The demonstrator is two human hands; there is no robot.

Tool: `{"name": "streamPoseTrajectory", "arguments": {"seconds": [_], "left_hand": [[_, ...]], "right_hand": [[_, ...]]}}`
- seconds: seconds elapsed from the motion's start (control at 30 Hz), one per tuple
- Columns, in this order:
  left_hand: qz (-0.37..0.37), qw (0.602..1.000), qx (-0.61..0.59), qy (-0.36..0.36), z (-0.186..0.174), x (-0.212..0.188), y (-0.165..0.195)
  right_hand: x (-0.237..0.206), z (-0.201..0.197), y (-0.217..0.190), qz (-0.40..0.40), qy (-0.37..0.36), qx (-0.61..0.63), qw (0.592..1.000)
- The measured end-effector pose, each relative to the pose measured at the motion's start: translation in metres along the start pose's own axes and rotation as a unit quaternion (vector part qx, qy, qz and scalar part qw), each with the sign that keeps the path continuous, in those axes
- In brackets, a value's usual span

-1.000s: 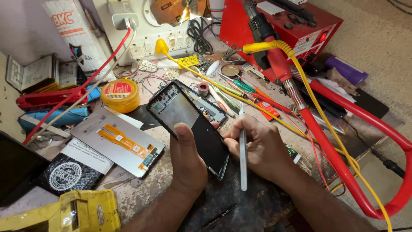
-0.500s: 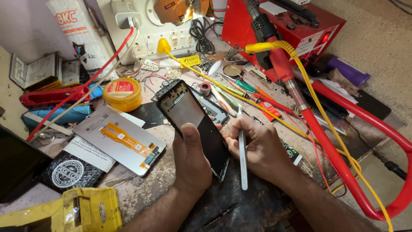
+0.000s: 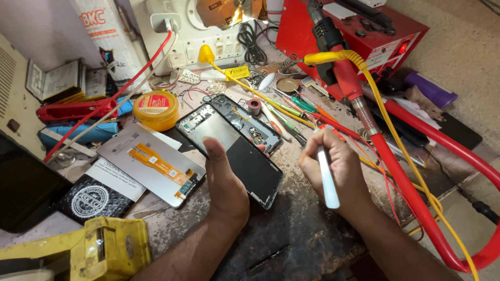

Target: The person uses a metal spudger to scrape adhesive residue from the back of a smartphone screen assembly. They then apply a thin line of adhesive from a tube along the screen's perimeter.

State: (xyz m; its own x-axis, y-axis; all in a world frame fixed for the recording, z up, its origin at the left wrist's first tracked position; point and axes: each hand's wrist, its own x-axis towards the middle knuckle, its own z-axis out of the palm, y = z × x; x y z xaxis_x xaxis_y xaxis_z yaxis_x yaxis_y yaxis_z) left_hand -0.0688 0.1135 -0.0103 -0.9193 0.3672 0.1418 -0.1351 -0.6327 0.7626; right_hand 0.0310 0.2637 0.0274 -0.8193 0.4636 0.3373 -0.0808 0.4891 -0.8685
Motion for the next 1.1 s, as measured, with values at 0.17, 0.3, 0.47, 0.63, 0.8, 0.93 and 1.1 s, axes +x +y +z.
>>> {"name": "streamPoseTrajectory", "arguments": {"seconds": [0.17, 0.3, 0.47, 0.63, 0.8, 0.93, 1.1], "left_hand": [[-0.011, 1.000, -0.015, -0.019, 0.004, -0.003, 0.007], [-0.013, 1.000, 0.015, -0.023, 0.005, -0.004, 0.009], [0.017, 0.998, 0.053, -0.042, 0.003, -0.004, 0.004], [0.107, 0.984, 0.139, -0.039, 0.003, -0.007, -0.003], [0.132, 0.973, 0.187, -0.021, 0.002, -0.012, -0.004], [0.103, 0.990, 0.089, -0.033, 0.001, -0.008, -0.005], [0.055, 0.998, -0.010, -0.034, 0.000, -0.002, -0.003]], "right_hand": [[-0.010, -0.004, 0.012, 0.047, -0.048, -0.089, 0.994], [-0.008, -0.001, 0.008, 0.006, -0.066, 0.014, 0.998], [-0.004, -0.001, -0.007, -0.022, -0.082, -0.092, 0.992], [-0.001, 0.010, -0.019, -0.058, -0.083, -0.230, 0.968], [-0.008, 0.025, -0.027, -0.065, -0.031, -0.230, 0.971], [-0.013, 0.028, -0.024, -0.002, 0.018, -0.215, 0.976], [-0.006, 0.020, -0.003, 0.028, 0.021, -0.025, 0.999]]}}
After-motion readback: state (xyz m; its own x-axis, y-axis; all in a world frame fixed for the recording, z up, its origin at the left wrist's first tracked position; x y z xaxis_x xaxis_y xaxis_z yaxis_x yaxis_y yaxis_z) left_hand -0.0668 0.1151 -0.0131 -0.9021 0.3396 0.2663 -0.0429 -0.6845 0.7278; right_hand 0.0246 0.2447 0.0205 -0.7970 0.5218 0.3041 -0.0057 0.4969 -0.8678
